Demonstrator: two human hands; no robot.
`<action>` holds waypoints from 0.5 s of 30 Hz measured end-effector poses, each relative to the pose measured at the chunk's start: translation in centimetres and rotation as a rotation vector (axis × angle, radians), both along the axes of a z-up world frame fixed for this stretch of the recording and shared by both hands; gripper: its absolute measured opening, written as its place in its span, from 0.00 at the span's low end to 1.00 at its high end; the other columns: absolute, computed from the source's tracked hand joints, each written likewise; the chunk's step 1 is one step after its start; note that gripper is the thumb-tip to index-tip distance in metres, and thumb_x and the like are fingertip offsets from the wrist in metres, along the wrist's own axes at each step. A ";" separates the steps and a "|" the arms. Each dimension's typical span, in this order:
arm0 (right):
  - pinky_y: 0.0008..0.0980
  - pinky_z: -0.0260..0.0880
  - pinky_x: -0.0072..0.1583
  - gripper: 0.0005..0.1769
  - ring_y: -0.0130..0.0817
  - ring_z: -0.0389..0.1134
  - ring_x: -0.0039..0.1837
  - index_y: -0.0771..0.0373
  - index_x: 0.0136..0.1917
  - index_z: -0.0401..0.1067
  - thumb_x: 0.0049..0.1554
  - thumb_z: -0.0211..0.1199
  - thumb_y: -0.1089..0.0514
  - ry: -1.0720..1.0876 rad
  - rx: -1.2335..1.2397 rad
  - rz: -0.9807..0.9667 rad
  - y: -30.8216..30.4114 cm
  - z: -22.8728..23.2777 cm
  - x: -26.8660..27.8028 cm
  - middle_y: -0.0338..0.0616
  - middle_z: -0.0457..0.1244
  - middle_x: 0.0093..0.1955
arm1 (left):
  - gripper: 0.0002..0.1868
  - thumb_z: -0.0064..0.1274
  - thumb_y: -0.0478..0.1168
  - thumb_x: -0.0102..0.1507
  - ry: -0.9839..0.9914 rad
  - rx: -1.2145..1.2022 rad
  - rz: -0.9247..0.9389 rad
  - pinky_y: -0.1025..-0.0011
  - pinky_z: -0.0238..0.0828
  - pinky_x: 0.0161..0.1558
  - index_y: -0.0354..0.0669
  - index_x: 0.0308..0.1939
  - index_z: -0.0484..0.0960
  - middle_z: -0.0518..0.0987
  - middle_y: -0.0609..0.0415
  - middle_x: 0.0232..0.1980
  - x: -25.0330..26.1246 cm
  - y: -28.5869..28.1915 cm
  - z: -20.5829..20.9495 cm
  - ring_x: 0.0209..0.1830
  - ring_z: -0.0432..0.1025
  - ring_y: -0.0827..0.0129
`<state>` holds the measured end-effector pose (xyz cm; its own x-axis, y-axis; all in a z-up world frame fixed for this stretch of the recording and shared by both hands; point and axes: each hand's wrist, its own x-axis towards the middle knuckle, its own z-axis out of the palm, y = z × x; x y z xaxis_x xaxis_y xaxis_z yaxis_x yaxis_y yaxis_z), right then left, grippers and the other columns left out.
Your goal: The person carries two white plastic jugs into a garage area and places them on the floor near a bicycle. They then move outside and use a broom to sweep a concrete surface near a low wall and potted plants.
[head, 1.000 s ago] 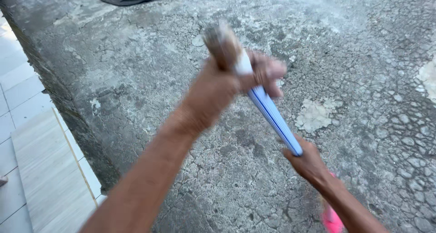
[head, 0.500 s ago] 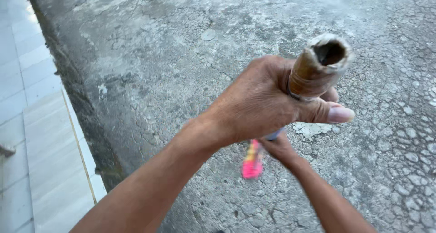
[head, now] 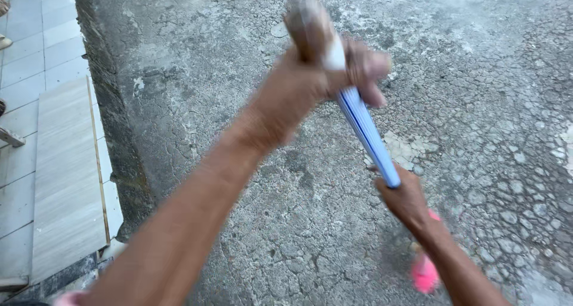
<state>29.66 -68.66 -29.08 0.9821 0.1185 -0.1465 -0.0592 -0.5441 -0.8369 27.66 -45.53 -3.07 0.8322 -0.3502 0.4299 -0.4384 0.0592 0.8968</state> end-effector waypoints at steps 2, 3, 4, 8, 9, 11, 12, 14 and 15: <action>0.32 0.64 0.31 0.15 0.26 0.58 0.28 0.59 0.56 0.77 0.56 0.60 0.61 0.023 0.136 0.074 2.8 2.6 -1.1 0.45 0.64 0.33 | 0.22 0.60 0.63 0.62 -0.224 0.132 0.035 0.66 0.86 0.47 0.49 0.37 0.82 0.83 0.59 0.30 -0.4 0.1 4.7 0.32 0.84 0.74; 0.33 0.65 0.32 0.14 0.28 0.58 0.29 0.60 0.55 0.78 0.56 0.61 0.60 0.085 0.187 0.107 4.3 3.7 -1.7 0.47 0.63 0.33 | 0.22 0.59 0.63 0.61 -0.261 0.221 0.070 0.67 0.86 0.42 0.50 0.40 0.81 0.82 0.60 0.29 -1.1 -0.6 6.2 0.29 0.84 0.76; 0.34 0.68 0.36 0.14 0.28 0.59 0.33 0.60 0.55 0.78 0.56 0.61 0.61 0.045 0.221 0.169 5.8 4.4 -2.3 0.46 0.62 0.36 | 0.23 0.58 0.64 0.61 -0.299 0.307 0.103 0.68 0.86 0.38 0.50 0.42 0.81 0.82 0.61 0.28 -1.6 -1.0 7.6 0.27 0.84 0.78; 0.40 0.75 0.53 0.14 0.32 0.66 0.47 0.60 0.56 0.77 0.59 0.60 0.56 -0.002 0.294 0.367 8.4 4.4 -4.9 0.45 0.66 0.48 | 0.21 0.59 0.62 0.61 -0.219 0.450 -0.023 0.69 0.88 0.37 0.48 0.36 0.84 0.82 0.64 0.28 -4.3 -5.5 6.6 0.28 0.82 0.78; 0.41 0.73 0.56 0.14 0.32 0.67 0.51 0.59 0.57 0.76 0.59 0.59 0.55 0.034 0.291 0.365 7.9 3.6 -5.7 0.43 0.66 0.51 | 0.22 0.61 0.62 0.61 -0.184 0.466 -0.095 0.69 0.89 0.38 0.47 0.32 0.86 0.83 0.64 0.28 -5.0 -6.0 5.6 0.29 0.82 0.77; 0.44 0.70 0.63 0.15 0.33 0.68 0.60 0.57 0.59 0.74 0.60 0.59 0.54 0.088 0.287 0.366 6.3 1.6 -6.8 0.40 0.67 0.58 | 0.23 0.60 0.65 0.60 -0.199 0.351 -0.151 0.66 0.85 0.41 0.49 0.33 0.85 0.84 0.63 0.30 -6.1 -5.7 3.1 0.33 0.83 0.77; 0.45 0.72 0.64 0.15 0.36 0.69 0.61 0.57 0.59 0.75 0.59 0.59 0.55 0.094 0.235 0.333 5.1 0.3 -7.6 0.44 0.67 0.59 | 0.23 0.59 0.65 0.60 -0.183 0.292 -0.173 0.65 0.85 0.43 0.50 0.35 0.84 0.84 0.62 0.33 -6.9 -5.3 1.7 0.36 0.82 0.77; 0.46 0.74 0.63 0.15 0.39 0.70 0.60 0.56 0.58 0.76 0.58 0.59 0.56 0.116 0.150 0.246 1.8 -2.1 -8.9 0.48 0.68 0.58 | 0.24 0.59 0.67 0.60 -0.135 0.178 -0.209 0.63 0.86 0.47 0.52 0.39 0.84 0.84 0.59 0.39 -8.5 -4.3 -0.9 0.42 0.81 0.75; 0.45 0.74 0.62 0.14 0.39 0.70 0.59 0.56 0.57 0.77 0.58 0.60 0.56 0.130 0.116 0.191 0.2 -3.2 -9.5 0.48 0.68 0.58 | 0.23 0.60 0.65 0.61 -0.095 0.174 -0.166 0.62 0.85 0.50 0.50 0.40 0.85 0.85 0.57 0.42 -9.5 -3.8 -2.1 0.45 0.81 0.73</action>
